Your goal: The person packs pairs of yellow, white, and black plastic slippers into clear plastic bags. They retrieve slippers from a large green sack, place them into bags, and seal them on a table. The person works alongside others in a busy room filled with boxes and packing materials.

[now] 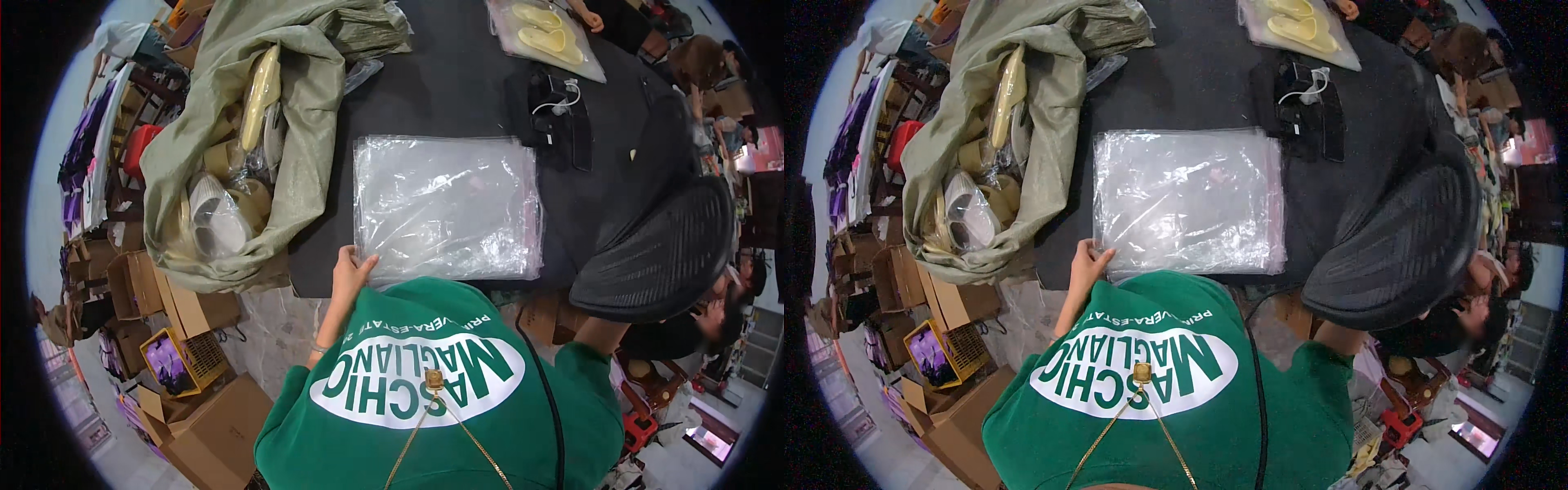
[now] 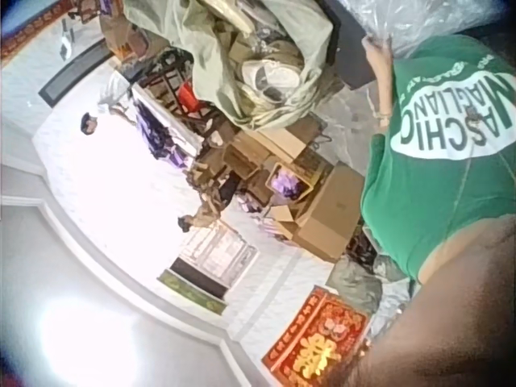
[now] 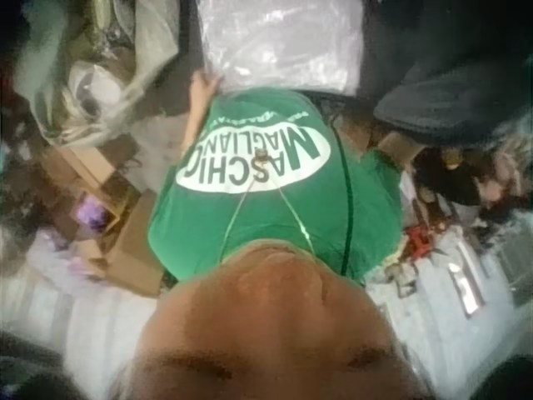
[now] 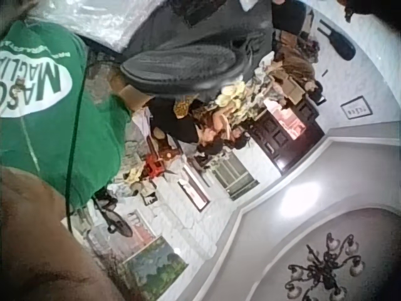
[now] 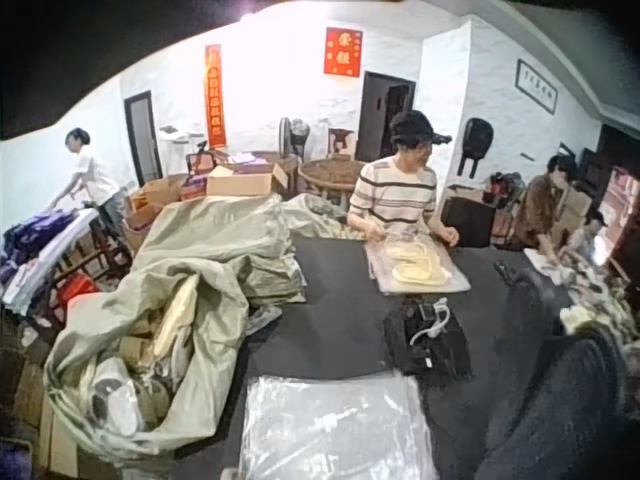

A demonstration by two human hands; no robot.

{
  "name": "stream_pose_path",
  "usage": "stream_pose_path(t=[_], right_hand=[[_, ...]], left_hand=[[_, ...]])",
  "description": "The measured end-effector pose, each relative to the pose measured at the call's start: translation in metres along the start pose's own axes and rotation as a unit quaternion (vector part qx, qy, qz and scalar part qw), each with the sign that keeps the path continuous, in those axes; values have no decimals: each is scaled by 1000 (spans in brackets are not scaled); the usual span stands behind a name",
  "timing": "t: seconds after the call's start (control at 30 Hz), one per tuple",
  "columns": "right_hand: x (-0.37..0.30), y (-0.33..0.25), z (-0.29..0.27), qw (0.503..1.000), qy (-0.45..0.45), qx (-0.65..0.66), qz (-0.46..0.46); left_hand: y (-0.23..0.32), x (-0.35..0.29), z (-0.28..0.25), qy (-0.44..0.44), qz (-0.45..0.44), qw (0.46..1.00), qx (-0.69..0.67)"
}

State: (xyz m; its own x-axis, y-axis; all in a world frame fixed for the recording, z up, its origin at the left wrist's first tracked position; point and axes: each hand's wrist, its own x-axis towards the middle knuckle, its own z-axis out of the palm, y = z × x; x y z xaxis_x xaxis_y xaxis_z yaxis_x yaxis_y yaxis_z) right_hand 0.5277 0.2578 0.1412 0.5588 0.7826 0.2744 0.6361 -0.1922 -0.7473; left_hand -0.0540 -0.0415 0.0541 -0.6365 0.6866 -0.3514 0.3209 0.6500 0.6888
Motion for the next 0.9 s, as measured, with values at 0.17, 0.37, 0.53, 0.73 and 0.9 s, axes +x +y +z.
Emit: stream_pose_path(t=[0.17,0.37,0.53,0.73,0.9], right_hand=[[-90,-62,57,957,-37,-102,-267],[-271,-201,151,845,-383,129,-351],[-323,-191,205,833,-411,99,-356],[-295,-122,241,818,-284,-19,-500],[-260,-110,247,906,-237,-97,-336]], left_hand=[[38,-8,-22,127,259,944,158],[17,31,14,-41,388,861,327],[3,28,31,-136,360,865,322],[-14,23,49,-106,367,886,262],[-14,24,47,-127,355,887,268]])
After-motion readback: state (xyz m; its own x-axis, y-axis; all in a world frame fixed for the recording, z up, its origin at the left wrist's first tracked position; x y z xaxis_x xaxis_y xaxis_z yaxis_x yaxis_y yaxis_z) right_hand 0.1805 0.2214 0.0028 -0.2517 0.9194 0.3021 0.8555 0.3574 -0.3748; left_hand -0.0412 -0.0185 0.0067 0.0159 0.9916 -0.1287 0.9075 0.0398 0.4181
